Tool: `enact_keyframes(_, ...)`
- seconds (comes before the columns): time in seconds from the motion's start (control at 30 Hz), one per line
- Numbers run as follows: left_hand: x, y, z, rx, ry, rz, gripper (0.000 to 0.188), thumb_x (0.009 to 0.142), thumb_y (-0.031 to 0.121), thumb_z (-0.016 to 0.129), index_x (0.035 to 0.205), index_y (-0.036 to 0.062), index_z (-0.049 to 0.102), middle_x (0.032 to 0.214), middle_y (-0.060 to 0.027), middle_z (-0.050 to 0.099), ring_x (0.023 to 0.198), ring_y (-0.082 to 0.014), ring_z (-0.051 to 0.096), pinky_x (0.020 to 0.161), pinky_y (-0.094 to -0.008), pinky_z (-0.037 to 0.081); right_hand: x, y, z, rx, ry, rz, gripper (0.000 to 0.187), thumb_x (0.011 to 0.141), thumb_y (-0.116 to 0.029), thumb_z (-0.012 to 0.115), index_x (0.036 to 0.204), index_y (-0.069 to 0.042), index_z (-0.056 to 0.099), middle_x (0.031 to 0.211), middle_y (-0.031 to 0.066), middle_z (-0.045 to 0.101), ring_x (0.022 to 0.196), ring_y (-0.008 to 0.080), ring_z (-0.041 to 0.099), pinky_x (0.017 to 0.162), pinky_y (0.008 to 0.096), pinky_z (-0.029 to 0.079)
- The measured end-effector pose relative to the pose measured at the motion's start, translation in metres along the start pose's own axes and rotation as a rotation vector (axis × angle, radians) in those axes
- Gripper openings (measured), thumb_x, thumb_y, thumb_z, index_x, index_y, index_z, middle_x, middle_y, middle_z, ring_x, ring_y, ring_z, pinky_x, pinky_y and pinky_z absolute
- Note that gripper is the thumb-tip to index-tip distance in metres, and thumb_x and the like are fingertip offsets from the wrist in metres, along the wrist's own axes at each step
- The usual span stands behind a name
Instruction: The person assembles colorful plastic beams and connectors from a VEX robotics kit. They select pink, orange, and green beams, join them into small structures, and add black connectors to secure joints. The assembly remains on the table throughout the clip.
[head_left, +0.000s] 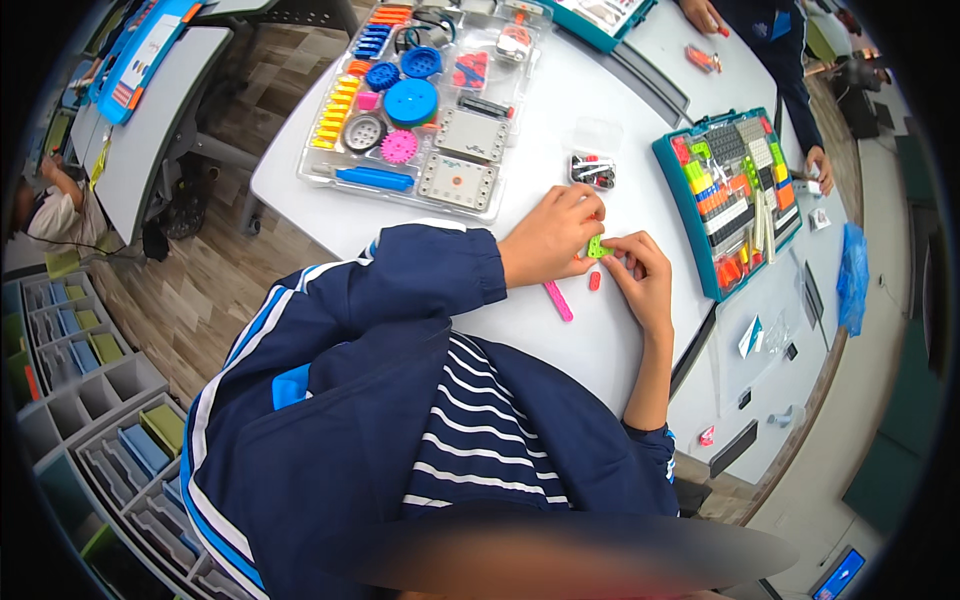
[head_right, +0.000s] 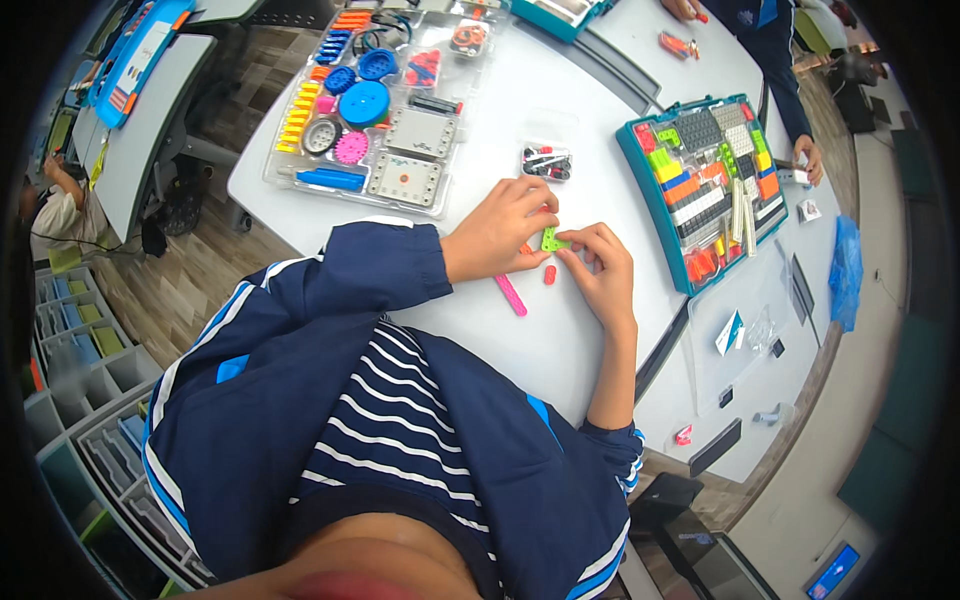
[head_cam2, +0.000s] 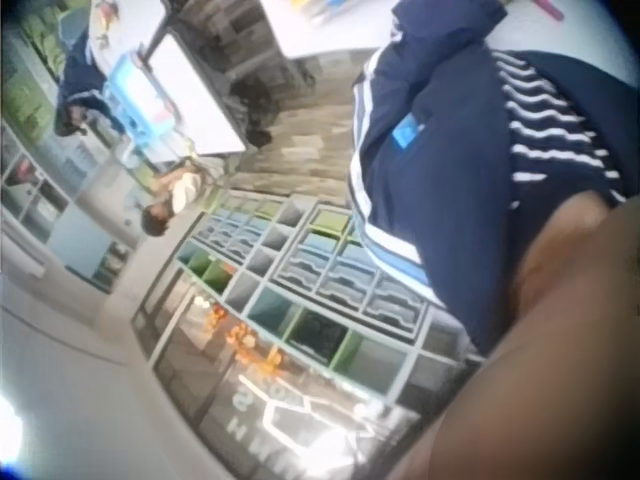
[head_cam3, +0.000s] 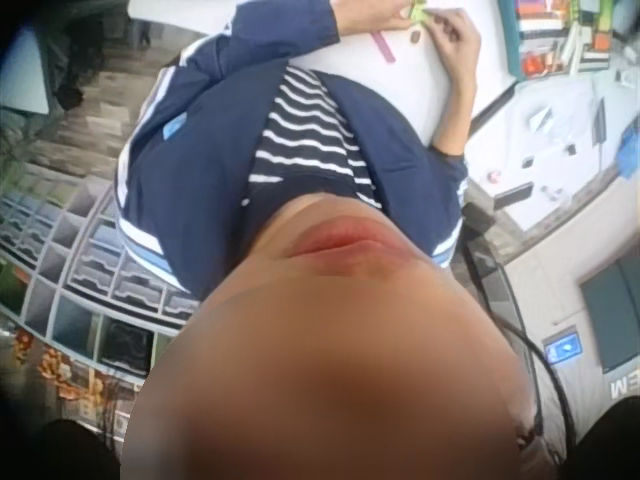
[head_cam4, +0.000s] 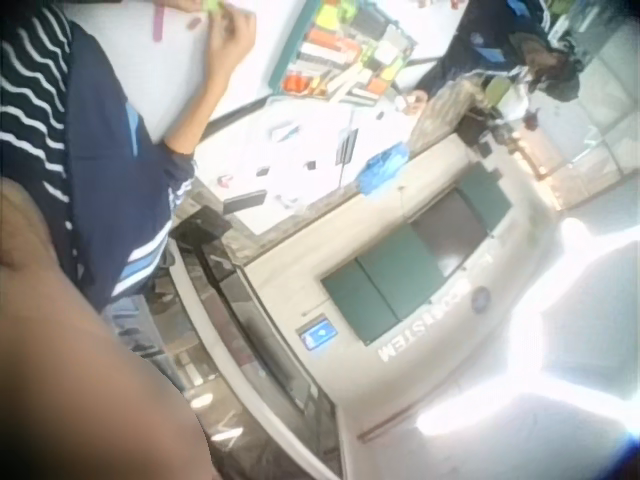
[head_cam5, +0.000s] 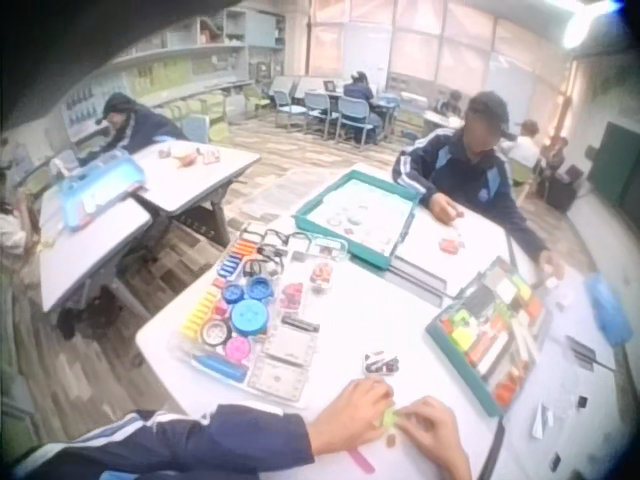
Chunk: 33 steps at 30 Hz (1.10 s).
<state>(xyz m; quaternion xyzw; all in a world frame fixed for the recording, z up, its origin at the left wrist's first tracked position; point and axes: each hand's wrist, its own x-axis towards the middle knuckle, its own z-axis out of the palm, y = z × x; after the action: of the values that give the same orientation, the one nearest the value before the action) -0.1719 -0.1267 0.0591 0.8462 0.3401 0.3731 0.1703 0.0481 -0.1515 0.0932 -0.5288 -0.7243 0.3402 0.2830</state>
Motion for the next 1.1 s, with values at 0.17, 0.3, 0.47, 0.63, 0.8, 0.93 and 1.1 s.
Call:
enact_keyframes(0.17, 0.001, 0.002, 0.009, 0.085, 0.069, 0.079, 0.033, 0.075, 0.024, 0.081, 0.096, 0.0021, 0.07, 0.111, -0.0088, 0.06, 0.119, -0.0282, 0.053, 0.098, -0.0423, 0.044, 0.001, 0.007, 0.002, 0.009, 0.018, -0.014, 0.019, 0.086, -0.002, 0.079, 0.105, -0.004, 0.078, 0.084, -0.0032, 0.055, 0.07, 0.0047, 0.042, 0.058, 0.022, 0.031)
enact_keyframes(0.3, 0.007, 0.002, 0.01, 0.163, 0.068, 0.133, 0.031, 0.074, 0.027, 0.081, 0.088, 0.001, 0.073, 0.106, -0.0104, 0.062, 0.115, -0.0279, 0.054, 0.096, -0.0416, 0.044, -0.001, 0.011, 0.005, 0.01, 0.047, -0.015, 0.022, 0.084, -0.002, 0.08, 0.106, -0.005, 0.078, 0.081, -0.003, 0.053, 0.07, 0.0071, 0.043, 0.06, 0.0241, 0.033)
enact_keyframes(0.47, 0.021, 0.003, 0.011, 0.266, -0.087, 0.164, 0.03, 0.072, 0.026, 0.081, 0.087, 0.0018, 0.072, 0.103, -0.0103, 0.061, 0.112, -0.0277, 0.054, 0.093, -0.0399, 0.043, -0.003, 0.012, 0.01, 0.023, 0.095, 0.03, 0.021, 0.084, -0.002, 0.079, 0.105, -0.003, 0.077, 0.081, -0.0029, 0.052, 0.071, 0.0074, 0.043, 0.064, 0.0246, 0.035)
enact_keyframes(0.63, 0.021, -0.002, 0.007, 0.25, -0.049, 0.206, 0.029, 0.07, 0.026, 0.081, 0.087, 0.0029, 0.073, 0.101, -0.0091, 0.061, 0.108, -0.0271, 0.055, 0.087, -0.0384, 0.043, -0.003, 0.012, 0.012, 0.01, 0.114, 0.066, 0.02, 0.085, -0.004, 0.079, 0.105, -0.003, 0.077, 0.081, -0.0036, 0.053, 0.072, 0.0072, 0.044, 0.065, 0.0251, 0.036)
enact_keyframes(0.8, 0.021, -0.002, -0.008, 0.141, -0.019, 0.182, 0.029, 0.072, 0.025, 0.081, 0.09, 0.0034, 0.072, 0.101, -0.0098, 0.064, 0.107, -0.028, 0.058, 0.088, -0.0406, 0.046, 0.005, 0.006, -0.004, -0.038, 0.026, 0.166, 0.019, 0.09, -0.009, 0.078, 0.107, -0.002, 0.076, 0.083, -0.0048, 0.058, 0.076, 0.0052, 0.051, 0.066, 0.0214, 0.04)
enact_keyframes(0.93, 0.033, -0.019, -0.037, -0.16, 0.288, 0.08, 0.044, 0.077, 0.012, 0.082, 0.118, 0.0045, 0.068, 0.098, -0.0166, 0.071, 0.095, -0.0321, 0.068, 0.085, -0.0424, 0.055, 0.04, -0.008, -0.02, -0.254, 0.2, -0.012, 0.018, 0.094, -0.016, 0.076, 0.109, -0.007, 0.078, 0.086, -0.0027, 0.065, 0.082, 0.0057, 0.056, 0.071, 0.0234, 0.047)
enact_keyframes(1.1, 0.042, -0.049, -0.072, -0.385, 0.326, -0.198, 0.04, 0.086, 0.006, 0.079, 0.125, 0.0119, 0.071, 0.09, -0.0101, 0.075, 0.081, -0.0185, 0.074, 0.073, -0.0311, 0.06, 0.092, -0.027, -0.005, -0.398, 0.099, -0.15, 0.014, 0.096, -0.015, 0.074, 0.106, -0.008, 0.079, 0.092, 0.0034, 0.069, 0.08, 0.0137, 0.062, 0.072, 0.0283, 0.051)
